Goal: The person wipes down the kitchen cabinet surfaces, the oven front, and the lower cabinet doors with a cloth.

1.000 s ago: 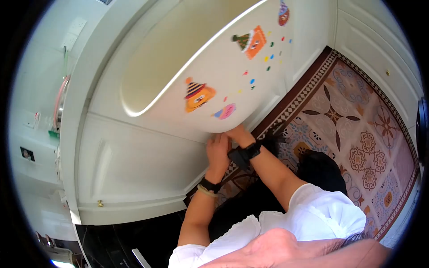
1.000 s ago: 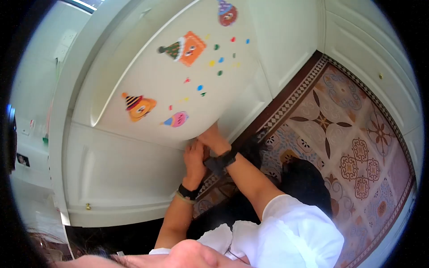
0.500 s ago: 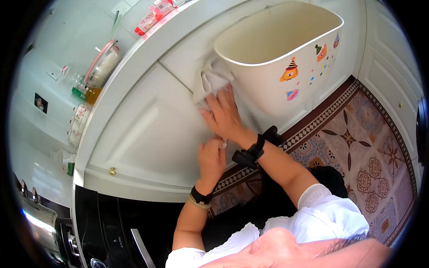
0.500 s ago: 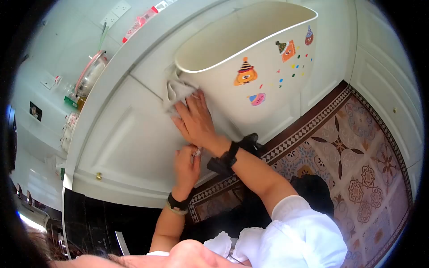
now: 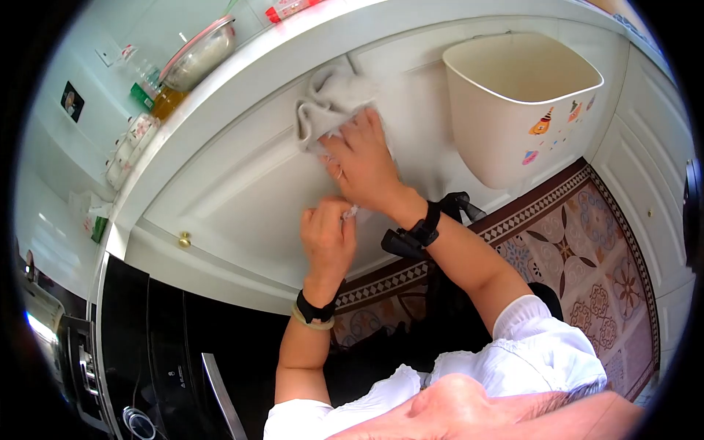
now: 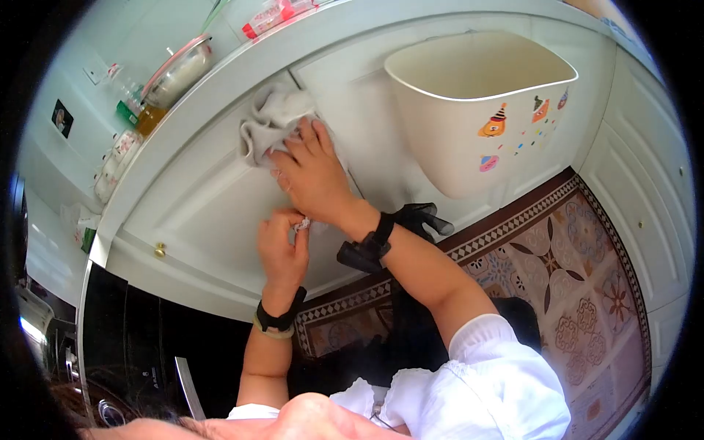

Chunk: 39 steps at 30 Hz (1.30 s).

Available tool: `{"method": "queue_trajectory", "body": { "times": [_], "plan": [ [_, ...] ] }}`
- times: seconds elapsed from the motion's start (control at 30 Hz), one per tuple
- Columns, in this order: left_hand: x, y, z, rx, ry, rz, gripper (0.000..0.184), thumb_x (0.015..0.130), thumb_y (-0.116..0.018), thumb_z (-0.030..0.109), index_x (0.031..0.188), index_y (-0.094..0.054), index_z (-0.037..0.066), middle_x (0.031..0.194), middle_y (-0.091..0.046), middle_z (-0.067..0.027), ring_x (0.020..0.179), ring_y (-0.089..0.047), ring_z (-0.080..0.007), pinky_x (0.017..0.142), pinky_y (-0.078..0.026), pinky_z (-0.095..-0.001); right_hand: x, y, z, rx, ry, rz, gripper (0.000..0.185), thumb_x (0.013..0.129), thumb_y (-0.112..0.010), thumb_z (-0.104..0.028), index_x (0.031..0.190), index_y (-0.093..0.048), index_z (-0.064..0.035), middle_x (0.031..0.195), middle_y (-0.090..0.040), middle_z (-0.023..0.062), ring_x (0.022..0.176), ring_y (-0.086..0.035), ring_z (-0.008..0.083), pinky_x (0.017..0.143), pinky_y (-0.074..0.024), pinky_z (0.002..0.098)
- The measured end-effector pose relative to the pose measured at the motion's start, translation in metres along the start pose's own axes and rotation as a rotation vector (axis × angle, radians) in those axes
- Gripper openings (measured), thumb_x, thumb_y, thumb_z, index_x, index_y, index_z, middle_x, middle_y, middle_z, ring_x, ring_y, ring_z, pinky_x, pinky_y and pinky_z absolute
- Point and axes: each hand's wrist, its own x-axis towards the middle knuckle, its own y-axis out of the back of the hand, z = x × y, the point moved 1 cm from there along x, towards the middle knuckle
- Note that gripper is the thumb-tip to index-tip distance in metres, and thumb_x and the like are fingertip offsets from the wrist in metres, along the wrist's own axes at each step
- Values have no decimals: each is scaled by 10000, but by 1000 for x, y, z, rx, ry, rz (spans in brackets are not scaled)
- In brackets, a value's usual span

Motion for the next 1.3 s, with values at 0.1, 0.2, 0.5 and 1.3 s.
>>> {"method": "queue_trajectory", "body": {
  "times": [0.1, 0.2, 0.5, 1.3],
  "plan": [
    [-18, 6, -15, 23, 44, -59, 162, 781, -681, -14, 890, -584, 57, 885, -647, -88, 773, -561, -315, 713, -426, -379, -12, -20, -8, 32, 110, -145, 296, 843, -630, -145, 1127, -652, -63, 1145, -569, 184, 1246, -461, 437, 1102, -280, 562],
    [-36, 4, -30, 23, 48, -121, 165, 776, -683, -12, 898, -591, 53, 893, -649, -100, 794, -577, -330, 720, -437, -392, -33, -22, -7, -22, 129, -173, 328, 815, -631, -106, 1138, -637, -51, 1157, -562, 185, 1197, -489, 432, 1076, -307, 545],
    [-11, -28, -30, -381, -76, -56, 202, 750, -668, -74, 908, -589, 26, 924, -655, -132, 812, -630, -342, 708, -498, -399, -7, 7, 32, -233, -147, 359, 152, 844, -589, -76, 956, -556, 22, 1027, -519, 208, 999, -449, 416, 955, -313, 557],
    [7, -175, 201, -835, -86, -823, 307, 845, -695, 62, 1141, -619, 36, 1262, -610, -148, 1108, -588, -343, 933, -481, -401, -183, 260, 259, 996, -913, 1253, 476, 1044, -439, -347, 1397, -433, -28, 1322, -537, 99, 1212, -505, 213, 1032, -410, 342]
  ]
}}
